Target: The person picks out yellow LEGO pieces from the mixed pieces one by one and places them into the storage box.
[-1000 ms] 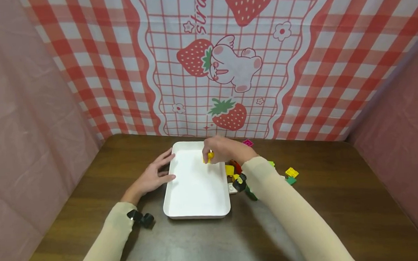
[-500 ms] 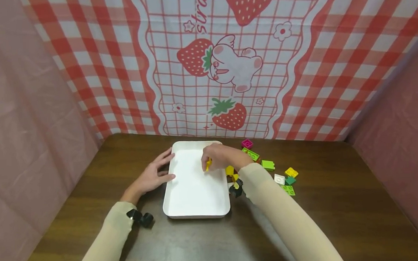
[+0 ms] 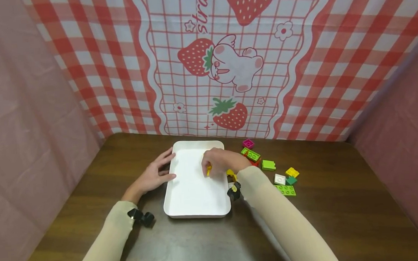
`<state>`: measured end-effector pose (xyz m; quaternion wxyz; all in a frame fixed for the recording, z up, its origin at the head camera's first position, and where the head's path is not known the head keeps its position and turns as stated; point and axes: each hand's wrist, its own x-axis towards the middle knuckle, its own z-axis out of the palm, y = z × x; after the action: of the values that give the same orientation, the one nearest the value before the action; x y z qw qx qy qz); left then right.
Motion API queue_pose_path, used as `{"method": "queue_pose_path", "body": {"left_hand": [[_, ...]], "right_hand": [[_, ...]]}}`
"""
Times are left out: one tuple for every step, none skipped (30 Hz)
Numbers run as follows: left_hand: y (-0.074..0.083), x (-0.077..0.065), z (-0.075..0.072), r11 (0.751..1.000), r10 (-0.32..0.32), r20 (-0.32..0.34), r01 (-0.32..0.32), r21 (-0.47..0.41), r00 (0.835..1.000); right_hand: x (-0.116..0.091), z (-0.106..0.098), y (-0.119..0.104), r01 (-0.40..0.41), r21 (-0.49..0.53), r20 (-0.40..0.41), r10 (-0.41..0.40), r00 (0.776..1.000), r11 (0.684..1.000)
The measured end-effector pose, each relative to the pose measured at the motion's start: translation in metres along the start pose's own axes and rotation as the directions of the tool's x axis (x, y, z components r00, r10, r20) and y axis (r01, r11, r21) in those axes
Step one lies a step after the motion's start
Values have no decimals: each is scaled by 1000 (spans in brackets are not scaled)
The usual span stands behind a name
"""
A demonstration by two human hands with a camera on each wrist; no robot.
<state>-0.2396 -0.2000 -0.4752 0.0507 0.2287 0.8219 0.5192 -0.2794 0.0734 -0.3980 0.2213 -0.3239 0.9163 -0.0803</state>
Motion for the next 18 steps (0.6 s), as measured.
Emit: {"method": "queue_pose_path", "body": {"left_hand": [[0, 0, 0, 1000, 0, 0, 0, 0, 1000], [0, 0, 0, 1000, 2, 0, -2, -2, 1000], [0, 0, 0, 1000, 7, 2, -7, -1, 1000], [0, 0, 0, 1000, 7, 2, -7, -3, 1000], [0, 0, 0, 1000, 7, 2, -7, -6, 1000], [0, 0, 0, 1000, 7, 2, -7, -6, 1000], [0, 0, 0, 1000, 6, 2, -6, -6, 1000], [0, 0, 0, 1000, 6, 3, -6, -4, 1000], [0, 0, 0, 1000, 6, 4, -6, -4, 1000], [0, 0, 0, 1000, 0, 3, 0, -7, 1000], [0, 0, 0, 1000, -3, 4, 3, -7, 1000], [0, 0, 0, 1000, -5, 4, 5, -5, 1000], [1, 0, 0, 1000, -7, 4, 7, -4, 1000], [0, 0, 0, 1000, -9, 4, 9, -3, 1000], [0, 0, 0, 1000, -11, 3, 11, -3, 1000], [0, 0, 0, 1000, -14, 2, 14, -1, 1000], [0, 0, 1, 1000, -16, 2, 16, -2, 1000], [0, 0, 1, 1000, -17, 1, 17, -2, 1000]], "right_hand": [[0, 0, -1, -2, -3, 2, 2, 1000, 1000], [0, 1, -1, -2, -7, 2, 2, 1000, 1000], [1, 1, -2, 2, -14, 2, -2, 1000, 1000], [1, 1, -2, 5, -22, 4, -5, 1000, 1000], [1, 2, -3, 10, -26, 6, -10, 1000, 1000], [1, 2, -3, 14, -34, 8, -13, 1000, 999], [2, 2, -3, 15, -40, 10, -15, 1000, 999], [2, 3, -3, 16, -44, 12, -16, 1000, 999], [2, 3, -3, 16, -45, 13, -16, 1000, 999], [3, 3, -3, 13, -45, 13, -13, 1000, 999], [3, 4, -3, 10, -41, 14, -9, 1000, 999], [3, 4, -3, 6, -40, 14, -5, 1000, 999], [3, 4, -4, 3, -34, 14, -2, 1000, 999], [3, 4, -4, -1, -29, 14, 2, 1000, 1000], [3, 4, -4, -3, -24, 14, 3, 1000, 1000], [3, 5, -4, -7, -23, 17, 8, 1000, 1000], [4, 5, -4, -11, -19, 19, 11, 1000, 1000], [4, 5, -4, -14, -17, 21, 14, 1000, 1000]]}}
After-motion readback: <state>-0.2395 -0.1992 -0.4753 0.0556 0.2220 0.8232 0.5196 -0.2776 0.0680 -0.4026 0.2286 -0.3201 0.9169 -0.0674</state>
